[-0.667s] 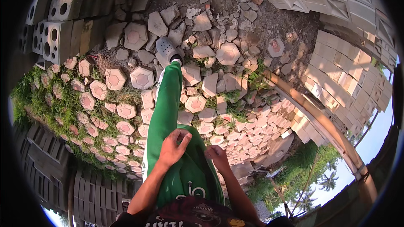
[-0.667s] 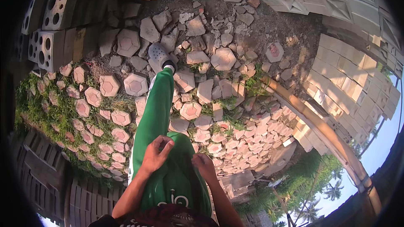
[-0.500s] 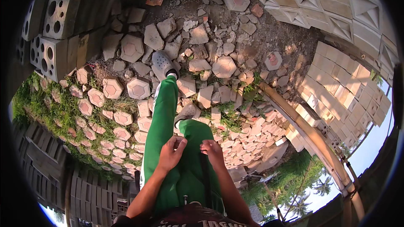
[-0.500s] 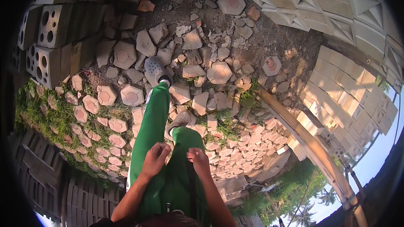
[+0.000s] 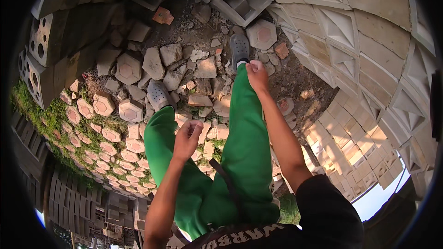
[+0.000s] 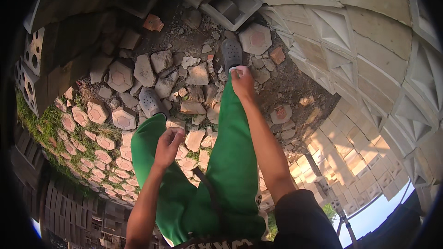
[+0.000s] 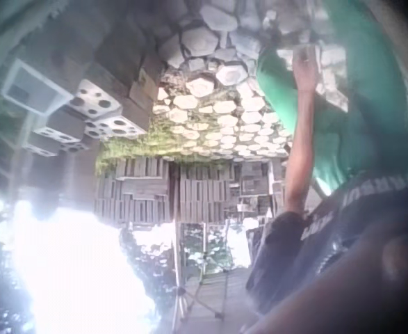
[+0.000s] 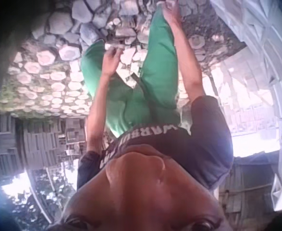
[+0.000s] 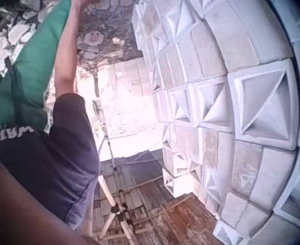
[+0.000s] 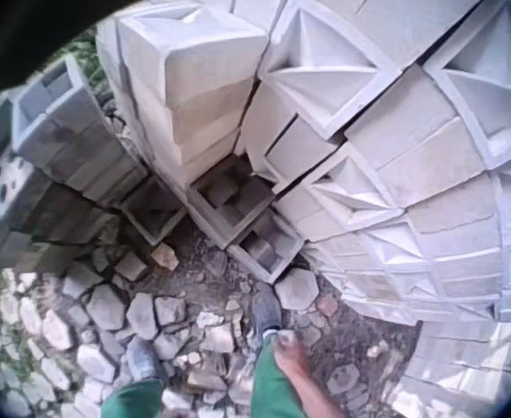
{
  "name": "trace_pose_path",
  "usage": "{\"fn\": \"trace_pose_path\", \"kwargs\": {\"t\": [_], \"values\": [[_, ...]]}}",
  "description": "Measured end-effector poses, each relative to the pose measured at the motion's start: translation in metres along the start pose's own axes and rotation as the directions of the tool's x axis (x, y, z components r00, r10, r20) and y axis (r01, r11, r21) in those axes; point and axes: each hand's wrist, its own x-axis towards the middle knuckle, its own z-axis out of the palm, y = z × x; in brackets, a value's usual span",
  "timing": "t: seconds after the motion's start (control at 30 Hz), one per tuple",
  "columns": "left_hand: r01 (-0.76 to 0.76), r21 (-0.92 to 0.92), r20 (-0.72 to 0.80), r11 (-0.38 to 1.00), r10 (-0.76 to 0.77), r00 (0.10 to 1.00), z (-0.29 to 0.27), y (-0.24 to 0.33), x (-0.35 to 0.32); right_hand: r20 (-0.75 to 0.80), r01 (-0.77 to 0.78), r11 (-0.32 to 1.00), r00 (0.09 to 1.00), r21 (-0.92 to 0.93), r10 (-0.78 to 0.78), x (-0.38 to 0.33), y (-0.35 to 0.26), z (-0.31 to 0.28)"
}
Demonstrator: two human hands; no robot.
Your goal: The person moves concrete blocks from one stack to another by hand. They pick up the blocks from a pile on the ground and place them onto a nearby vertical stack, aligning each one on top of the previous block.
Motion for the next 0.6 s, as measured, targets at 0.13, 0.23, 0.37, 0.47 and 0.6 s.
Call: {"fn": "trace_pose_path", "kwargs": {"t": [0.13, 0.23, 0.37, 0.47, 0.6], "values": [[-0.06, -0.087, -0.14, 0.994, 0.048, 0.989, 0.05, 0.026, 0.177, -0.015, 0.493, 0.761, 0.836, -0.421, -0.549, 0.183, -0.042, -0.008], [-0.033, -0.234, -0.12, 0.972, 0.005, 0.993, 0.099, 0.06, 0.28, 0.141, 0.644, 0.578, 0.72, -0.502, -0.68, 0.272, -0.078, 0.005], [-0.104, -0.25, -0.301, 0.963, 0.025, 0.953, 0.158, 0.1, 0.383, 0.211, 0.711, 0.379, 0.59, -0.592, -0.779, 0.342, -0.084, 0.016], [-0.091, -0.22, -0.388, 0.971, -0.001, 0.922, 0.176, 0.103, 0.424, 0.393, 0.631, 0.408, 0.753, -0.66, -0.528, 0.354, -0.09, 0.021], [0.021, -0.073, -0.465, 0.997, -0.053, 0.884, 0.196, 0.114, 0.447, 0.294, 0.651, 0.324, 0.656, -0.687, -0.695, 0.376, -0.063, 0.029]]}}
